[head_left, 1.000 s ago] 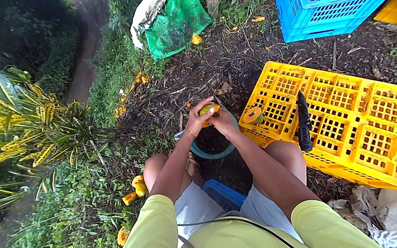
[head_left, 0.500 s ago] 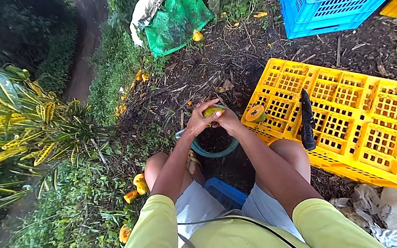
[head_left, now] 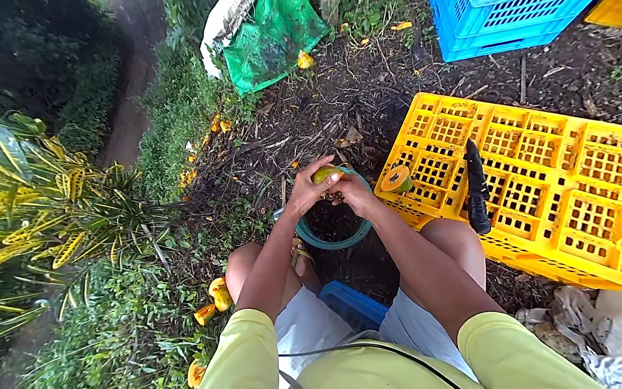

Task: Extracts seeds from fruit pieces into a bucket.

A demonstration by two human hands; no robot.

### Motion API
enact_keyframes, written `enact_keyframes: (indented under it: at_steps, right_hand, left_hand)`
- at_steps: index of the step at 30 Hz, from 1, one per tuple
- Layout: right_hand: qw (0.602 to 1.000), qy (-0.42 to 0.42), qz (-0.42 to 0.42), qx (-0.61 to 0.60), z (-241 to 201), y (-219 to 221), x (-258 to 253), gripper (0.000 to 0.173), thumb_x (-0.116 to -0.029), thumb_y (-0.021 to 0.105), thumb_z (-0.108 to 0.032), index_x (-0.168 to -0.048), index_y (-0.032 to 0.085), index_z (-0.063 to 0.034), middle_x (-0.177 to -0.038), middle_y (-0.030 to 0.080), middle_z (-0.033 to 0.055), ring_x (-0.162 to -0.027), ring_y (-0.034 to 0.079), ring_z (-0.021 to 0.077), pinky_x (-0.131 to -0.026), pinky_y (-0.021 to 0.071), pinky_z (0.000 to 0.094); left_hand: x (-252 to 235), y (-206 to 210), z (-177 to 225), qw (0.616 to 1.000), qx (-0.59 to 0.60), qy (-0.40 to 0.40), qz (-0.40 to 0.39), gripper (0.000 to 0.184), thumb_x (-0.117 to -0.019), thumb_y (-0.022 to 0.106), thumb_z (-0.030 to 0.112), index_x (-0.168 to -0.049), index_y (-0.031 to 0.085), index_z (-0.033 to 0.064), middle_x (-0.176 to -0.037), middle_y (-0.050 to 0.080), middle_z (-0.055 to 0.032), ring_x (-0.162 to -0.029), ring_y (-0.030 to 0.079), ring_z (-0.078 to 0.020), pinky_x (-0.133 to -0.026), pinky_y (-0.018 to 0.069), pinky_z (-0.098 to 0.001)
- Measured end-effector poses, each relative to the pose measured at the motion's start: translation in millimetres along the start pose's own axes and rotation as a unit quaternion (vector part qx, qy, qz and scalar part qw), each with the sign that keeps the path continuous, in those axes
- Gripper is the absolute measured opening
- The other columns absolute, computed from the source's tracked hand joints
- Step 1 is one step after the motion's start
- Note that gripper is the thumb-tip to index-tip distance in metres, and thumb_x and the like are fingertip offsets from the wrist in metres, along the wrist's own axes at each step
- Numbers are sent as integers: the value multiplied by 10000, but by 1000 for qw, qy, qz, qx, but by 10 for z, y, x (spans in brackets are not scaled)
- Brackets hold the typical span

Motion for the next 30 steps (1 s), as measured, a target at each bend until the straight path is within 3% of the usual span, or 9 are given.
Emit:
enact_keyframes:
  at_steps: [6, 9, 11, 13, 16, 20, 24, 26, 30]
  right_hand:
    - [998, 9, -10, -60, 86, 14, -55, 218, -1000, 602, -11, -1216, 631, -27, -1060, 673, 91, -825, 646, 148, -652, 546, 308]
    - [997, -3, -1, -83, 121, -22, -92, 114, -1020, 568, -22, -1119, 622, -29, -1014, 659, 64, -820, 634, 139, -661, 543, 301]
    - [996, -55, -13, -66, 121, -18, -74, 57, -1005, 606, -24, -1061, 620, -21, -989, 658, 63, -825, 638, 129, -699, 559, 299]
    - [991, -135, -17, -7, 138, 1, -55, 121, -947, 701, -34, -1046, 641, -1, -997, 663, 83, -866, 645, 131, -768, 572, 311]
    - [969, -226, 1, 98, 194, 52, -41, 280, -871, 807, -117, -1078, 665, 7, -1155, 623, 156, -1065, 606, 201, -930, 524, 368]
    - [938, -319, 36, 133, 319, 84, -43, 145, -918, 734, -84, -1023, 719, 15, -1136, 656, 172, -1124, 598, 228, -981, 497, 373]
    - [970, -238, 42, 15, 357, 89, -55, 96, -970, 608, 11, -1046, 659, 38, -1069, 668, 125, -938, 678, 155, -832, 603, 332]
    - [981, -190, 43, -24, 340, 89, -52, 100, -1003, 581, -15, -1066, 647, 28, -1040, 668, 101, -876, 684, 141, -779, 613, 329]
    - [976, -203, 42, 58, 307, 130, 124, 232, -1006, 664, -154, -1212, 671, -48, -1246, 633, 141, -1008, 635, 228, -794, 563, 400]
  left_hand:
    - [0, 12, -1, 1000, 5, 7, 9, 598, -943, 658, 349, -1396, 565, -30, -1344, 631, -170, -1253, 593, -210, -1091, 460, -385]
    - [-13, 1, 9, 998, 34, -30, 50, 514, -987, 617, 297, -1389, 573, -20, -1368, 607, -178, -1229, 597, -209, -1055, 478, -389]
    - [-31, 5, -10, 991, 66, -65, 96, 442, -1025, 584, 283, -1359, 598, -6, -1328, 622, -163, -1178, 605, -191, -1017, 490, -385]
    - [-52, 20, -43, 980, 104, -99, 136, 419, -1046, 560, 304, -1335, 614, 4, -1293, 635, -147, -1159, 608, -181, -1004, 496, -386]
    - [-63, 74, -43, 967, 138, -142, 163, 427, -1068, 529, 337, -1322, 605, 3, -1224, 651, -155, -1093, 625, -185, -966, 516, -390]
    - [-67, 68, -73, 941, 199, -193, 195, 474, -1073, 492, 423, -1257, 624, 6, -1115, 664, -153, -1008, 643, -209, -913, 538, -417]
    - [-85, 11, -88, 925, 242, -207, 209, 515, -1072, 470, 466, -1282, 605, 15, -1128, 664, -153, -1022, 649, -222, -917, 546, -422]
    - [-100, 11, -83, 927, 231, -203, 213, 498, -1072, 476, 457, -1258, 614, 16, -1107, 662, -143, -1001, 644, -208, -902, 543, -408]
    - [-82, 100, -108, 930, 205, -214, 218, 494, -1051, 536, 451, -1265, 627, 16, -1150, 656, -161, -1041, 630, -229, -929, 528, -434]
Point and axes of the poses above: each hand's wrist, its own x-axis away from the middle knuckle, its own y-axis out of the palm, z = x × y, the point moved 1 cm from there along -x, towards the middle knuckle
